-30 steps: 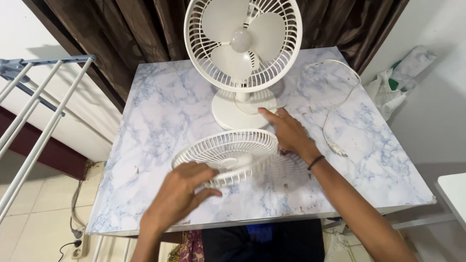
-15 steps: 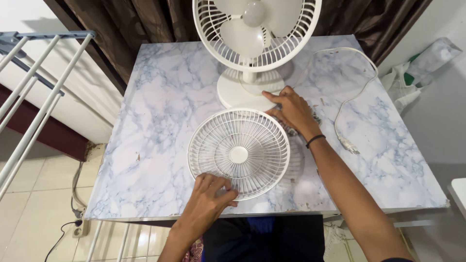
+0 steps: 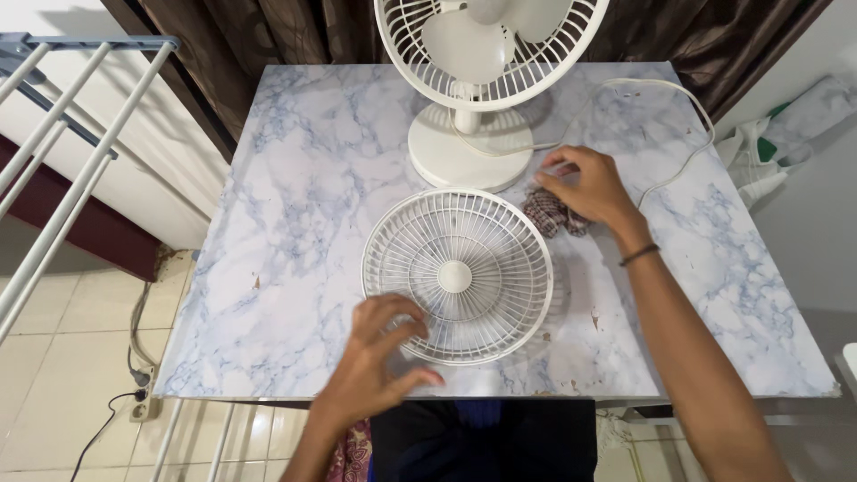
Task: The person cleans the front grill of a desk fan by wiping it with a cloth.
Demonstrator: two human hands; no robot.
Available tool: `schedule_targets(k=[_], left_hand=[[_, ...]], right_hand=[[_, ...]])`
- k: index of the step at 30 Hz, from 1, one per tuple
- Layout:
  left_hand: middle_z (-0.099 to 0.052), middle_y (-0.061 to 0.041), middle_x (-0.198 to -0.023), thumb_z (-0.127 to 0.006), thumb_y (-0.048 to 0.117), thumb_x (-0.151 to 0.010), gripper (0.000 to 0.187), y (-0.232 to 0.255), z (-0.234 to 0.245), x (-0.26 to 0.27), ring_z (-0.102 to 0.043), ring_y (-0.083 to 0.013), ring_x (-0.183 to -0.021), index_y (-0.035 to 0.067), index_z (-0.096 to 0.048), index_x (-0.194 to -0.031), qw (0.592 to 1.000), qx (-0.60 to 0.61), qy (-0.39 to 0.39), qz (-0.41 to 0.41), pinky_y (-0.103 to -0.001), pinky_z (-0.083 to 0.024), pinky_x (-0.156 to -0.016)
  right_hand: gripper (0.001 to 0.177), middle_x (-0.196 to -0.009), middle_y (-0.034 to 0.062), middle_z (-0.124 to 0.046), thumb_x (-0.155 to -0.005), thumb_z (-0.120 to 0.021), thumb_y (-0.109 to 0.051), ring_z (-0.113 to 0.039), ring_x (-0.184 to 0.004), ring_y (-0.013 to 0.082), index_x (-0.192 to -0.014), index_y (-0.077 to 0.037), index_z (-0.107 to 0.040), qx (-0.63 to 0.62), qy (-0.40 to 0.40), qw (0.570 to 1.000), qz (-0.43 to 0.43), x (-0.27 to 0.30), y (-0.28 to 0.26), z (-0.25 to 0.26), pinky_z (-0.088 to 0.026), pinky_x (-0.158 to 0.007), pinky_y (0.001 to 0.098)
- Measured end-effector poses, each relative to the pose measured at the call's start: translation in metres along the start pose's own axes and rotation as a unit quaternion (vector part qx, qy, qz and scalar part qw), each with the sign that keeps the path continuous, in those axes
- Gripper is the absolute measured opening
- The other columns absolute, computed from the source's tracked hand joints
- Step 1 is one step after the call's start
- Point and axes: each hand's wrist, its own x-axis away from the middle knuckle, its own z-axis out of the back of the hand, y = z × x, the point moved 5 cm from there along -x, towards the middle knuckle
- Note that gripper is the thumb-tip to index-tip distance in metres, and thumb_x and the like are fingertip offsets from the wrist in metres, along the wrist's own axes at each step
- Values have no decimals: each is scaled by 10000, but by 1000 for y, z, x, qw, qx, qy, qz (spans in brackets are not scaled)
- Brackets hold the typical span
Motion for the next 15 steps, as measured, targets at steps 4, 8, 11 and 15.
schedule_targets(k=[4, 8, 11, 15], left_hand=[[-711, -84, -1172, -835, 300, -866, 234, -29, 15, -26, -630, -292, -1208, 116, -730, -965, 995, -53, 44, 68, -472, -477, -1057], [-666, -148, -1268, -867, 265, -768, 362, -45, -1, -78, -552, -384, -1270, 113, -744, -1072, 991, -121, -59, 19, -535, -418, -1089], [-540, -163, -1433, -919, 265, -684, 584, -60, -42, -102, -411, -453, -1339, 209, -725, -1232, 960, -150, -231, 49, -570, -338, -1121], [-411, -107, -1535, -955, 279, -635, 778, -88, -66, -112, -326, -423, -1407, 318, -647, -1349, 902, -171, -365, 156, -543, -265, -1213]], right_hand=[[461, -1275, 147, -660, -766, -873, -257, -579, -1180, 326, -1185, -109, -750, 103, -61, 991, 54, 43, -22, 5, -441, -1011, 454], [422, -1252, 136, -675, -844, -811, -228, -575, -1167, 350, -1247, -122, -742, 141, -46, 987, 59, 62, -32, 0, -460, -1012, 444], [354, -1219, 124, -703, -910, -741, -190, -658, -1083, 286, -1253, -103, -725, 70, 2, 997, 22, 61, -31, 6, -530, -947, 387], [231, -1197, 241, -613, -934, -773, -123, -650, -1010, 293, -1100, 6, -678, 65, 174, 972, 145, 63, -70, 33, -555, -832, 368]])
